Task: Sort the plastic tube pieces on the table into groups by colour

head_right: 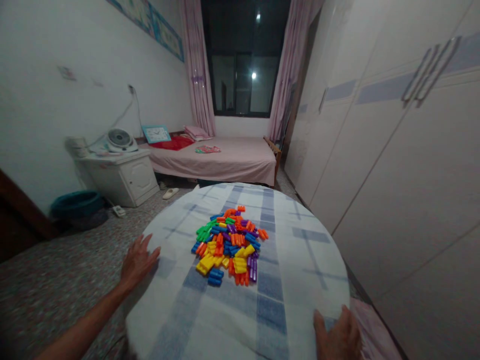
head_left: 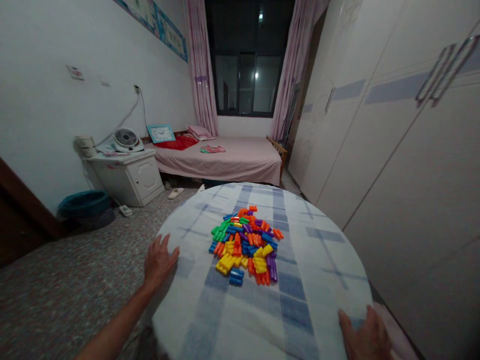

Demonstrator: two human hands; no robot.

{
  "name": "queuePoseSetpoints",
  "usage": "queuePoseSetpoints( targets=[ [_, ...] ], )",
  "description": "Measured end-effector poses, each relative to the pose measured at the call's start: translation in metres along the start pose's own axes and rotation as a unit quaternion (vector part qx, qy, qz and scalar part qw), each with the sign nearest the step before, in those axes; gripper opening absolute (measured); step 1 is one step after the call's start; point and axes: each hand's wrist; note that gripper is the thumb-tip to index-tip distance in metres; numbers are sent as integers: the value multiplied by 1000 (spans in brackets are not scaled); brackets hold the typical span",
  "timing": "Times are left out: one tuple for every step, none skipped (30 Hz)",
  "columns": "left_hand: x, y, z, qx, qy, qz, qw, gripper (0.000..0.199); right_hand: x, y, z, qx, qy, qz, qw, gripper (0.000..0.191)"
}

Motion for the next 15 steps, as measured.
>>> queuePoseSetpoints(
  targets=[
    [-11, -7, -13, -62, 1, 5, 998, 61, -3, -2, 6, 47, 26, -39, 998, 88],
    [-20, -14, -24, -137, -15, -2, 991, 66, -5, -4, 9, 96, 59, -84, 990, 91],
    [-27, -21, -32, -217, -51, -16, 975, 67, -6, -5, 10, 143, 97, -129, 976, 90],
    [-31, -28, -36, -288, -112, -43, 950, 66, -7, -7, 9, 187, 141, -164, 958, 87],
    [-34, -35, -38, -347, -192, -78, 915, 60, -7, -10, 7, 223, 191, -187, 937, 83],
    [-35, -41, -38, -389, -282, -112, 870, 53, -7, -12, 5, 247, 245, -200, 916, 80],
    [-35, -47, -36, -414, -368, -141, 820, 45, -7, -15, 3, 262, 301, -205, 894, 80],
    [-35, -52, -34, -428, -442, -161, 772, 38, -8, -18, 1, 266, 351, -210, 873, 82],
    [-35, -55, -31, -440, -495, -171, 729, 34, -9, -21, 0, 266, 388, -217, 856, 83],
    [-34, -57, -28, -455, -528, -172, 696, 31, -10, -23, -1, 262, 407, -225, 846, 84],
    [-34, -58, -25, -468, -546, -169, 674, 29, -11, -24, -1, 254, 410, -231, 845, 84],
    [-34, -58, -23, -479, -556, -165, 659, 28, -13, -24, -2, 242, 401, -229, 853, 82],
    [-33, -57, -22, -486, -562, -163, 649, 28, -14, -24, -3, 224, 383, -219, 869, 80],
    [-33, -55, -21, -491, -565, -160, 644, 28, -15, -22, -4, 204, 360, -204, 887, 78],
    [-32, -54, -21, -494, -565, -154, 642, 28, -16, -20, -4, 185, 338, -187, 904, 77]
  ],
)
Point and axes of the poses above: each hand's wrist, its own y-axis towards the middle knuckle, its own x-axis out of the palm, z = x × y, and after that the axes turned 12 degrees about -y, right-handed
